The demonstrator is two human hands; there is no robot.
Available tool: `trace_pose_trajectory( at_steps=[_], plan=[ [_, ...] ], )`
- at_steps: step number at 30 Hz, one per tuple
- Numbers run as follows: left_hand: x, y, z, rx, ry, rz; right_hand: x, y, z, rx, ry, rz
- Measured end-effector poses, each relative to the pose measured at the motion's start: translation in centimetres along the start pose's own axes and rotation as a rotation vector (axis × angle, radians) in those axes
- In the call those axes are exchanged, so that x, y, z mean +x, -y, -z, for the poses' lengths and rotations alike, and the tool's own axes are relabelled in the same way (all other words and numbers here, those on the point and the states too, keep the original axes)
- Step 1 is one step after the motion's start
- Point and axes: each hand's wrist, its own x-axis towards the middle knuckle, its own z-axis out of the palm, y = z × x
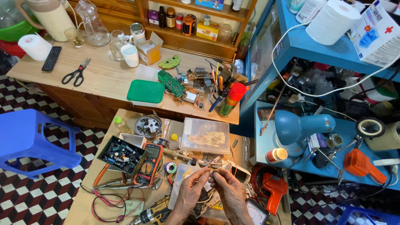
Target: The person works on a circuit board at a cluttered workbench. They use a multimeter to test connections, then use a power drill to remove components from the board. Finally, they use a heat gun to apply heat to the circuit board.
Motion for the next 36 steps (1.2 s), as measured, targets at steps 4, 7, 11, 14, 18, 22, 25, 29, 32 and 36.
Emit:
trace_pose_trajectory(
  at_steps=[4, 7, 11, 14, 18, 22, 25, 29, 32, 36],
  plan=[
    [0.2, -1.9, -0.2, -0.317, -0.016, 0.058, 0.8, 0.2, -1.8, 0.044, 0.027, 0.018],
    [0.5, -2.2, 0.8, -0.388, -0.033, 0.056, 1.5, 0.0, -2.9, -0.016, 0.001, 0.022],
    [0.4, -1.3, 2.0, -0.412, -0.045, 0.086, 1.0, -1.2, -3.8, -0.071, -0.002, 0.032],
    [0.8, -0.5, 2.4, -0.308, -0.031, 0.098, 0.4, -1.5, -4.3, -0.159, -0.069, 0.040],
    [1.4, 1.8, 2.4, -0.389, 0.005, 0.142, -1.5, -2.2, -4.2, -0.317, -0.092, 0.139],
    [1.1, 2.2, 3.9, -0.390, -0.134, 0.073, -5.7, -3.2, -4.1, -0.467, -0.121, 0.246],
    [0.3, 1.0, 5.1, -0.442, -0.192, 0.056, -8.4, -4.2, -1.2, -0.450, -0.199, 0.190],
    [-2.1, -0.1, 5.4, -0.476, -0.210, -0.005, -10.7, -5.8, 8.2, -0.522, -0.372, 0.139],
    [-4.5, -0.2, 4.6, -0.477, -0.240, -0.030, -10.9, -6.5, 16.3, -0.442, -0.534, 0.049],
    [-8.1, 1.6, 4.1, -0.408, -0.379, -0.053, -11.0, -7.9, 22.5, -0.450, -0.519, 0.018]
  ],
)
